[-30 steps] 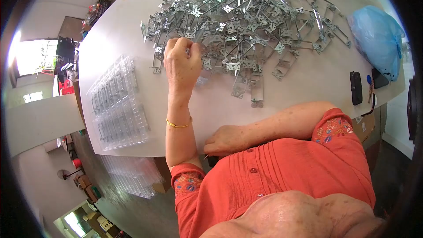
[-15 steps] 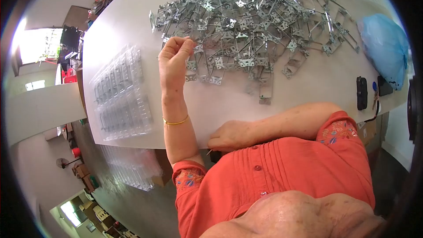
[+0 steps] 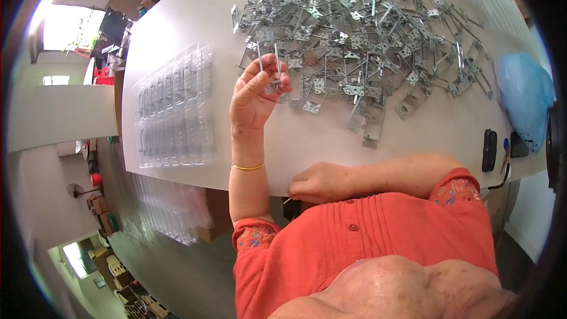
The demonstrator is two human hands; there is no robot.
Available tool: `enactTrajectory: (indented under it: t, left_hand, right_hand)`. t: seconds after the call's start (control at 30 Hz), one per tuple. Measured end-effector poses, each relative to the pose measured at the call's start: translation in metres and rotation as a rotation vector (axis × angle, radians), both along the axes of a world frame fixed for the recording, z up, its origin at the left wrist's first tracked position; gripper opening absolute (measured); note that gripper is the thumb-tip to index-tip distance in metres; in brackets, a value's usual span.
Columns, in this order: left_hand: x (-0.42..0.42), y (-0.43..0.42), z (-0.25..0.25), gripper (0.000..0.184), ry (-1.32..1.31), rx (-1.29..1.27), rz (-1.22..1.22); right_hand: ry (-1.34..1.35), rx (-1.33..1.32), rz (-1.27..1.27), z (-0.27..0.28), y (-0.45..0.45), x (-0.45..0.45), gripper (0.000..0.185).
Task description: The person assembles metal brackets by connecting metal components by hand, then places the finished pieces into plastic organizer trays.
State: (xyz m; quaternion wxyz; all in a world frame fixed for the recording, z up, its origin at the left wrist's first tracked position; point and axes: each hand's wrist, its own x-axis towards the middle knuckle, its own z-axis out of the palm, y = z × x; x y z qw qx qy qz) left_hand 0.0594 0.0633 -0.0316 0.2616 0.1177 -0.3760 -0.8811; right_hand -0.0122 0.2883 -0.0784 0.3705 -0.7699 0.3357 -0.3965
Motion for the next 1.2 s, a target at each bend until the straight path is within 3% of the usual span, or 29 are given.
enactTrajectory:
  t: [0.1,0.23,0.3,0.5,0.7,0.83,1.0,1.2]
  left_hand:
    - [0.0,-0.003,-0.008,0.055,0.105,-0.02,-0.115]
    - [0.003,0.004,-0.011,0.051,-0.004,-0.089,-0.042]
    - [0.004,0.008,-0.012,0.039,-0.005,-0.086,-0.013]
    - [0.006,0.013,-0.022,0.036,-0.016,-0.076,0.03]
    - [0.001,0.026,-0.02,0.027,0.031,-0.092,0.092]
    - [0.001,0.03,-0.012,0.006,-0.084,-0.109,0.049]
    - [0.0,0.035,-0.012,0.028,-0.145,-0.117,0.038]
    - [-0.001,0.038,-0.013,0.027,-0.166,-0.156,-0.009]
  right_hand:
    - [-0.056,0.033,-0.016,-0.003,0.0,0.003,0.014]
    - [-0.078,0.053,-0.015,0.002,0.001,-0.002,0.01]
    - [-0.093,0.089,-0.016,0.004,0.002,-0.003,0.01]
    - [-0.224,0.348,-0.114,0.029,0.002,-0.012,0.01]
    - [-0.19,0.205,-0.327,0.077,-0.007,-0.044,0.012]
    - [-0.154,0.055,-0.607,0.097,-0.025,-0.076,0.01]
    - [-0.08,-0.007,-0.826,0.106,-0.055,-0.11,0.008]
    - [0.045,-0.032,-0.898,0.1,-0.067,-0.111,0.01]
